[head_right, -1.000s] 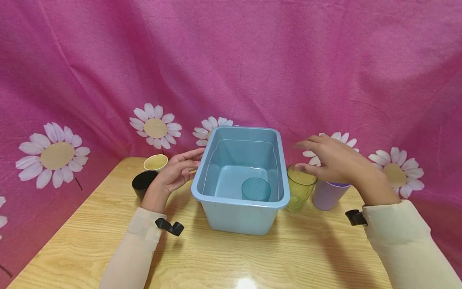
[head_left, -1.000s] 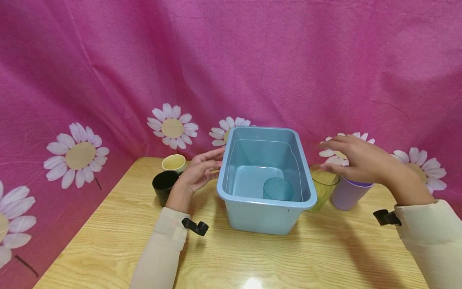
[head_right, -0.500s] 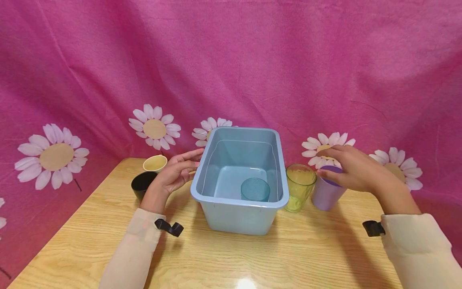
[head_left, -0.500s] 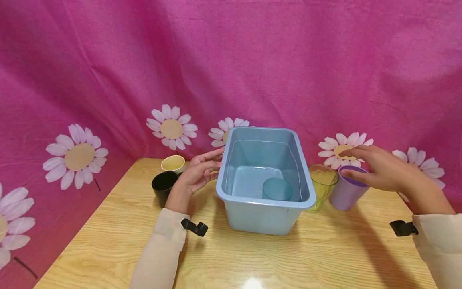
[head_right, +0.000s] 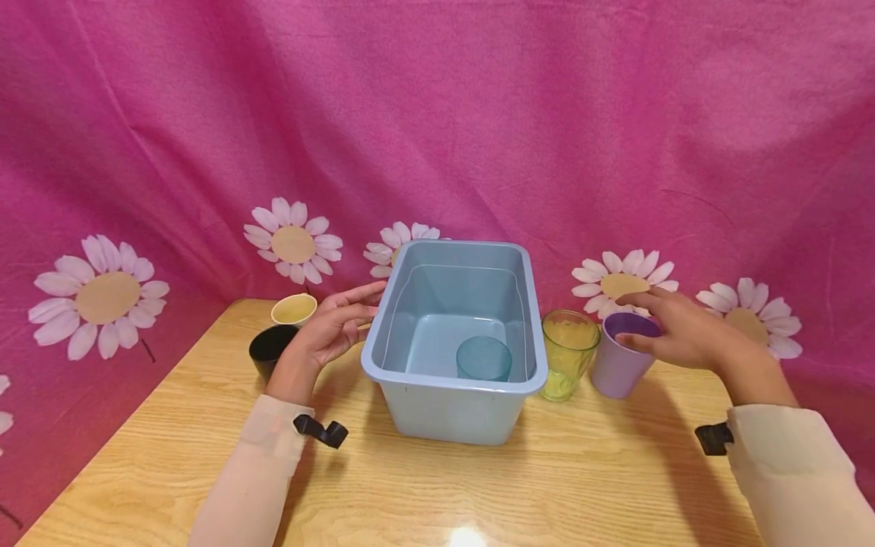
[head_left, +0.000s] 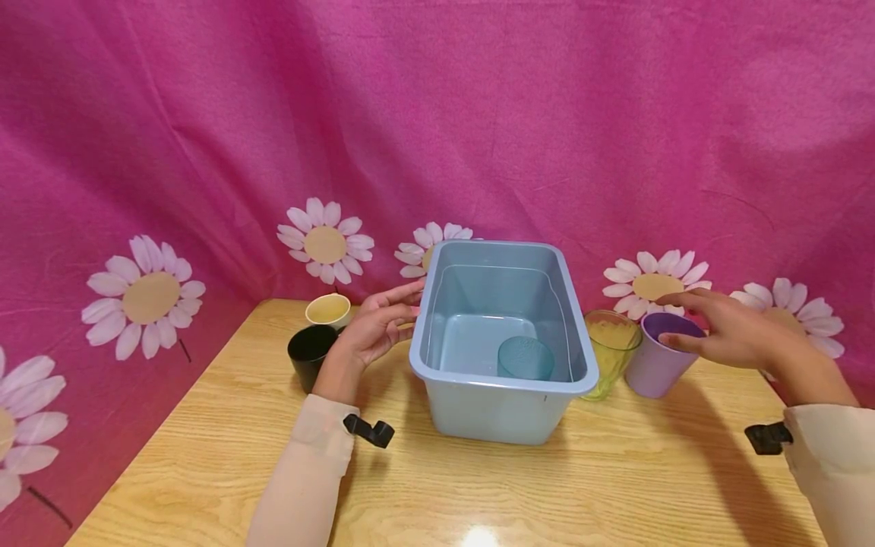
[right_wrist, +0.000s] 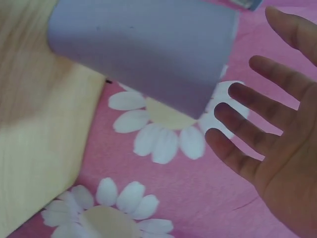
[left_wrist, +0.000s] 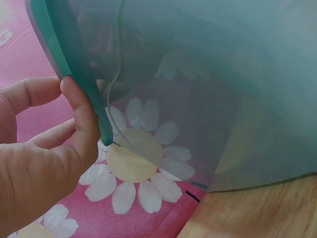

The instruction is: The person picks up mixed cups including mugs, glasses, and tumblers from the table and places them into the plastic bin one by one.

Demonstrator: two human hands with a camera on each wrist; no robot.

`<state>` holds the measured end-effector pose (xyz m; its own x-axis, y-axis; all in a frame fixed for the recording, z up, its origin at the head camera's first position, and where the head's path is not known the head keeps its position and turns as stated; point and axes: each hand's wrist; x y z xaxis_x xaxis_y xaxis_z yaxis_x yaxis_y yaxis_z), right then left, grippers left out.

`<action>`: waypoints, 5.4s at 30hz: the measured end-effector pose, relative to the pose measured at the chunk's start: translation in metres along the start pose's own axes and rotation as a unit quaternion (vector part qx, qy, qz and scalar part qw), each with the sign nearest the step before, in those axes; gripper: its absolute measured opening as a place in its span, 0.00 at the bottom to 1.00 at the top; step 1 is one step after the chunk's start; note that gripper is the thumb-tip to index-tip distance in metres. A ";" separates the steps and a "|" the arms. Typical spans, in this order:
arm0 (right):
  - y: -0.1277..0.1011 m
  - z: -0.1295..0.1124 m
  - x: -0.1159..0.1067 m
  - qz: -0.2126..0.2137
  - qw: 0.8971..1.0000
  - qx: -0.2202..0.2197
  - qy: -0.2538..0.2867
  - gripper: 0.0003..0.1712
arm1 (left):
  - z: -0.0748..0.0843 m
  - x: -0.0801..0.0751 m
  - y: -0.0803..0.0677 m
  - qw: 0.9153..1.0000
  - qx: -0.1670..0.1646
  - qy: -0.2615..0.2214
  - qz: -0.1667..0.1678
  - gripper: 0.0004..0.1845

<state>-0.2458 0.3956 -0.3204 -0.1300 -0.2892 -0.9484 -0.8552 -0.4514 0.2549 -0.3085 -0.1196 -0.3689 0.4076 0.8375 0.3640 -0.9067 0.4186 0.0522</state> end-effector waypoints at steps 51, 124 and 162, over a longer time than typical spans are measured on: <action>0.004 0.024 0.035 0.014 0.999 0.035 0.016 0.43 | 0.000 -0.002 0.000 1.000 0.000 0.002 0.003 0.29; 0.031 0.005 -0.059 0.062 0.997 0.007 -0.050 0.44 | 0.000 0.000 -0.001 1.000 0.004 -0.001 -0.003 0.30; 0.076 -0.083 -0.080 0.104 0.993 -0.061 -0.008 0.44 | -0.002 0.002 0.001 1.000 0.011 -0.007 -0.012 0.32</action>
<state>-0.2588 0.3137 -0.2098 -0.3065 -0.3745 -0.8751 -0.7417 -0.4822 0.4662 -0.3082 -0.1163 -0.3702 0.4276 0.8226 0.3749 -0.8990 0.4304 0.0811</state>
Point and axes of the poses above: each hand's wrist, its own y-axis towards the middle knuckle, its own x-axis out of the palm, z = x × y, and after that the axes turned 1 degree about y, right-handed
